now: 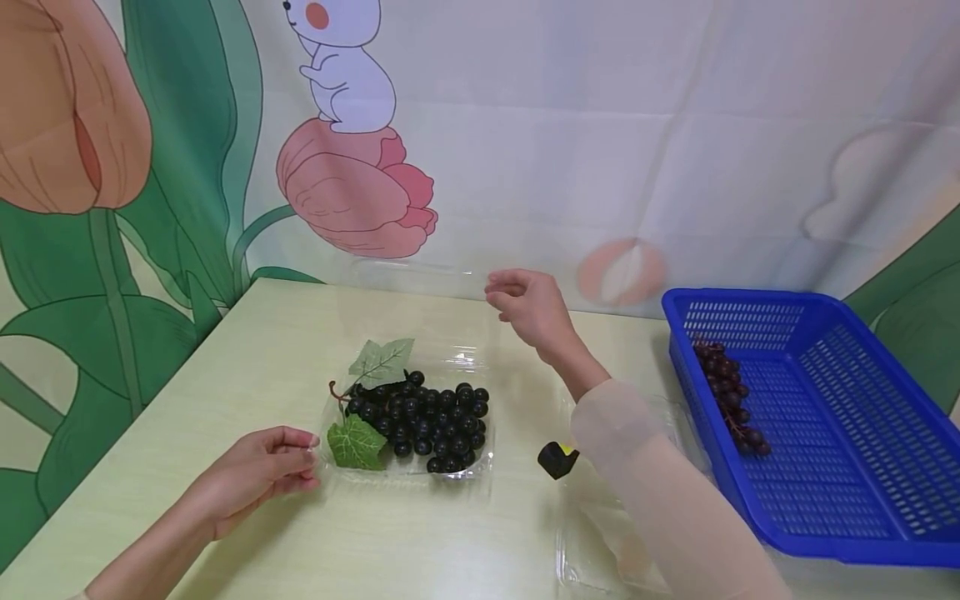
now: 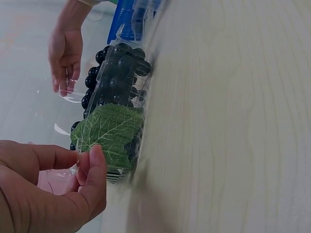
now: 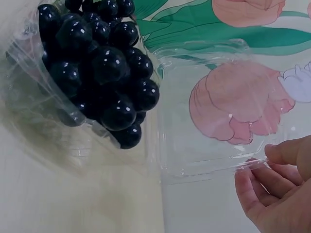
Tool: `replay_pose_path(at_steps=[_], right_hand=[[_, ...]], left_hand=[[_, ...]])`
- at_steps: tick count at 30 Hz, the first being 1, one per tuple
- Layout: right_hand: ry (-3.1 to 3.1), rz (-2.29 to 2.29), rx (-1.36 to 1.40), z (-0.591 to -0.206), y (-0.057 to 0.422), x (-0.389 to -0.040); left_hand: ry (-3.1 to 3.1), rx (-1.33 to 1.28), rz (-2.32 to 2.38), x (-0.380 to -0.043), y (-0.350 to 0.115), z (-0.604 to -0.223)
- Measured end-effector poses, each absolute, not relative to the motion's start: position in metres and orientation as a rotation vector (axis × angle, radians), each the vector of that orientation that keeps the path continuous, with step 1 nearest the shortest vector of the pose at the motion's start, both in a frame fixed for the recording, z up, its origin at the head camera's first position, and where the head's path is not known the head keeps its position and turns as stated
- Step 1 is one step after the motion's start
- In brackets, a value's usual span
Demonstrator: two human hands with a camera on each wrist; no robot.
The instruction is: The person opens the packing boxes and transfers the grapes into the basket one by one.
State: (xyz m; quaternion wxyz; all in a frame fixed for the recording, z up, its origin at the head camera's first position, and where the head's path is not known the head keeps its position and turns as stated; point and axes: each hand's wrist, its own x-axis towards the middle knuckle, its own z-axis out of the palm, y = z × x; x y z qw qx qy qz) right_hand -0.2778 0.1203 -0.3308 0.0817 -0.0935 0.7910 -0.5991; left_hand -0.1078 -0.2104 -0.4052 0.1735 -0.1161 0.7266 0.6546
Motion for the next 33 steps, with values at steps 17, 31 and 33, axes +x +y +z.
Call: replay_pose_path(at_steps=[17, 31, 33], right_hand=[[2.395, -1.708, -0.174, -0.357, 0.117, -0.286], [2.364, -1.700, -0.070, -0.378, 0.114, -0.286], [2.365, -1.701, -0.064, -0.381, 0.113, -0.287]], left_hand=[[2.070, -0.323, 1.847, -0.107, -0.210, -0.405], [2.067, -0.311, 1.864, -0.105, -0.210, -0.404], [2.068, -0.309, 1.866, -0.105, -0.211, -0.404]])
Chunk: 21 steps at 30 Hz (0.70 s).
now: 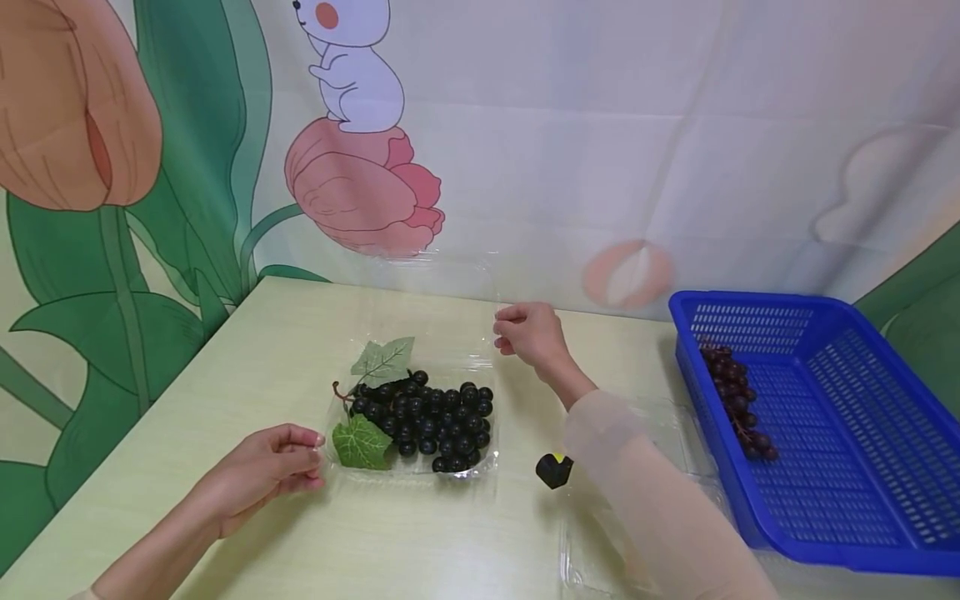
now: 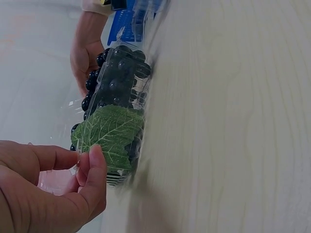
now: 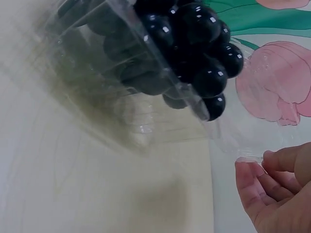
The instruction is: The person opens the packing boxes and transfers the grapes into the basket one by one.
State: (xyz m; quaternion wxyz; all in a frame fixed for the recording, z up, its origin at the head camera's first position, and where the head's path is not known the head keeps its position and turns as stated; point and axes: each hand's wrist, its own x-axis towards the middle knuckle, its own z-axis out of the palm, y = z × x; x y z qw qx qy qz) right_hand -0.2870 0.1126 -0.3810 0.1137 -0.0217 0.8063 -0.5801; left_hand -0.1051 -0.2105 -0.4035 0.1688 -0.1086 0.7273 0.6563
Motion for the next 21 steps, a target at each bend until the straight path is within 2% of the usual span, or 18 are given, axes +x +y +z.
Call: replay_pose_path(at_steps=[21], right_hand=[[2.388, -1.538, 0.035, -0.395, 0.108, -0.285]], left_hand=[[2.069, -0.303, 1.867, -0.103, -0.213, -0.403]])
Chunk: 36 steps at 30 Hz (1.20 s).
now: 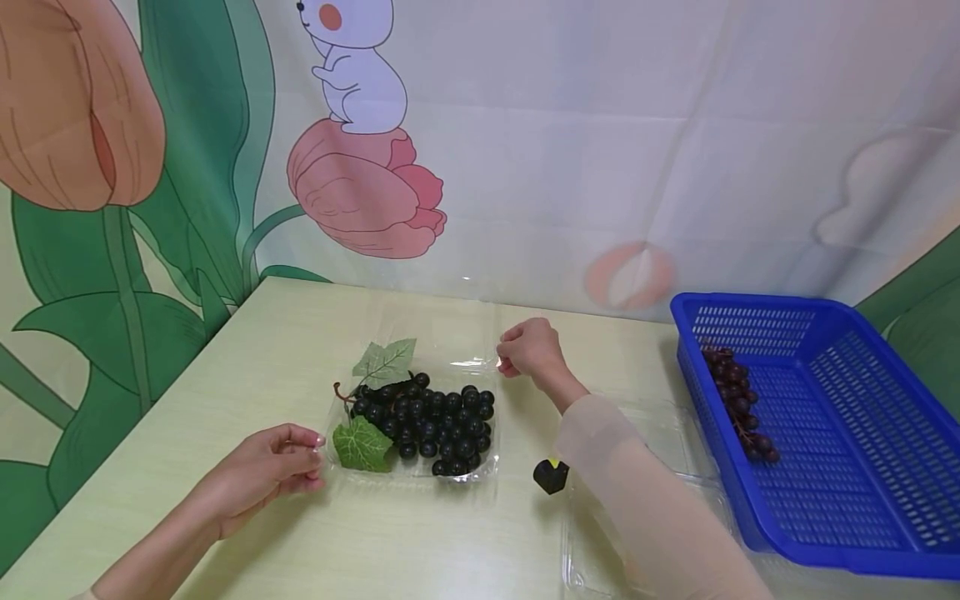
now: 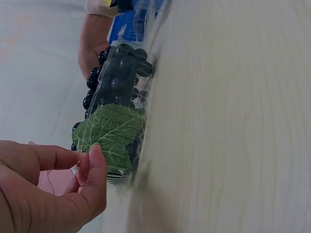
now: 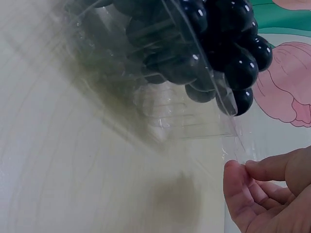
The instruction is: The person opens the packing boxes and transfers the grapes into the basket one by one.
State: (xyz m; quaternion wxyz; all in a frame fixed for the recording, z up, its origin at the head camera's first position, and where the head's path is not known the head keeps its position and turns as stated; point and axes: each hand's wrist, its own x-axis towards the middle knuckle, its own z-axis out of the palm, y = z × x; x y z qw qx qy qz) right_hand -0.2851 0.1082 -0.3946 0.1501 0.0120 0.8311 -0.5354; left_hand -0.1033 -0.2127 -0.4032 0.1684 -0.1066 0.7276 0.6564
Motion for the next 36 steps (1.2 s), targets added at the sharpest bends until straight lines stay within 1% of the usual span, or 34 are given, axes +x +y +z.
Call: replay_pose_path(at_steps=[15, 36], right_hand=[[2.385, -1.415, -0.006, -0.3984, 0.1115, -0.2812], [2.380, -1.390, -0.014, -0.4007, 0.1114, -0.2810]], left_hand=[[2.069, -0.291, 1.868, -0.1035, -0.2155, -0.4045], [2.069, -0.292, 1.849, -0.1050, -0.2173, -0.4044]])
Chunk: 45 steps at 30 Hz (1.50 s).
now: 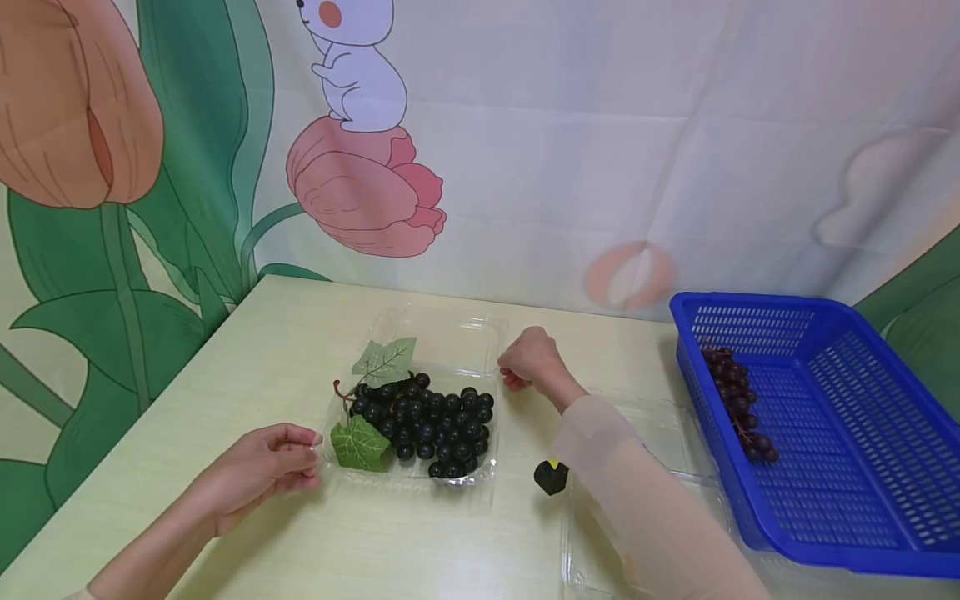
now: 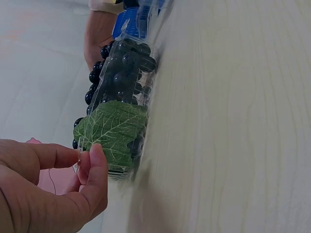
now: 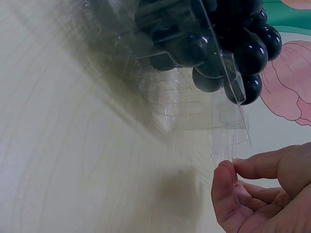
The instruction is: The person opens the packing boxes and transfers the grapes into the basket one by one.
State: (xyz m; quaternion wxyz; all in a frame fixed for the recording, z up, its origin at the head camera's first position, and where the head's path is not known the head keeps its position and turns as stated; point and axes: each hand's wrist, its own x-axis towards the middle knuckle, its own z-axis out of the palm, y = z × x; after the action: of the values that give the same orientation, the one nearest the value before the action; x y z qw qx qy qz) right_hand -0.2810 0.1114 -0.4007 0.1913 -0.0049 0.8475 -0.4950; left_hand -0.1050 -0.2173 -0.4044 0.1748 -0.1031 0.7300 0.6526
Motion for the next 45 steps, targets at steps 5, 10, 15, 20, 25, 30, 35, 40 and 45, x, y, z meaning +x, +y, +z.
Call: replay_pose_path(at_steps=[5, 10, 15, 20, 25, 30, 35, 40, 45], right_hand=[[2.382, -1.387, -0.015, -0.4006, 0.1118, -0.2808], [2.388, -1.377, -0.017, -0.4009, 0.1119, -0.2807], [2.399, -1.365, -0.030, -0.4014, 0.1116, -0.2808], [2.398, -1.366, -0.030, -0.4008, 0.1113, -0.2806], [2.397, -1.363, -0.026, -0.4005, 0.1106, -0.2800], [2.389, -1.365, -0.008, -0.4008, 0.1102, -0.2791], [2.385, -1.373, -0.008, -0.4011, 0.1104, -0.2788], [2.384, -1.378, -0.010, -0.4010, 0.1103, -0.2787], [2.384, -1.377, -0.011, -0.4013, 0.1102, -0.2790]], left_hand=[[2.061, -0.305, 1.852, -0.1047, -0.2164, -0.4028], [2.061, -0.296, 1.852, -0.1049, -0.2167, -0.4032], [2.062, -0.293, 1.851, -0.1055, -0.2174, -0.4043], [2.060, -0.288, 1.850, -0.1053, -0.2180, -0.4045], [2.058, -0.282, 1.855, -0.1047, -0.2183, -0.4041], [2.054, -0.281, 1.851, -0.1050, -0.2187, -0.4039], [2.047, -0.279, 1.854, -0.1050, -0.2192, -0.4046], [2.049, -0.280, 1.851, -0.1051, -0.2195, -0.4055], [2.051, -0.287, 1.842, -0.1061, -0.2199, -0.4063]])
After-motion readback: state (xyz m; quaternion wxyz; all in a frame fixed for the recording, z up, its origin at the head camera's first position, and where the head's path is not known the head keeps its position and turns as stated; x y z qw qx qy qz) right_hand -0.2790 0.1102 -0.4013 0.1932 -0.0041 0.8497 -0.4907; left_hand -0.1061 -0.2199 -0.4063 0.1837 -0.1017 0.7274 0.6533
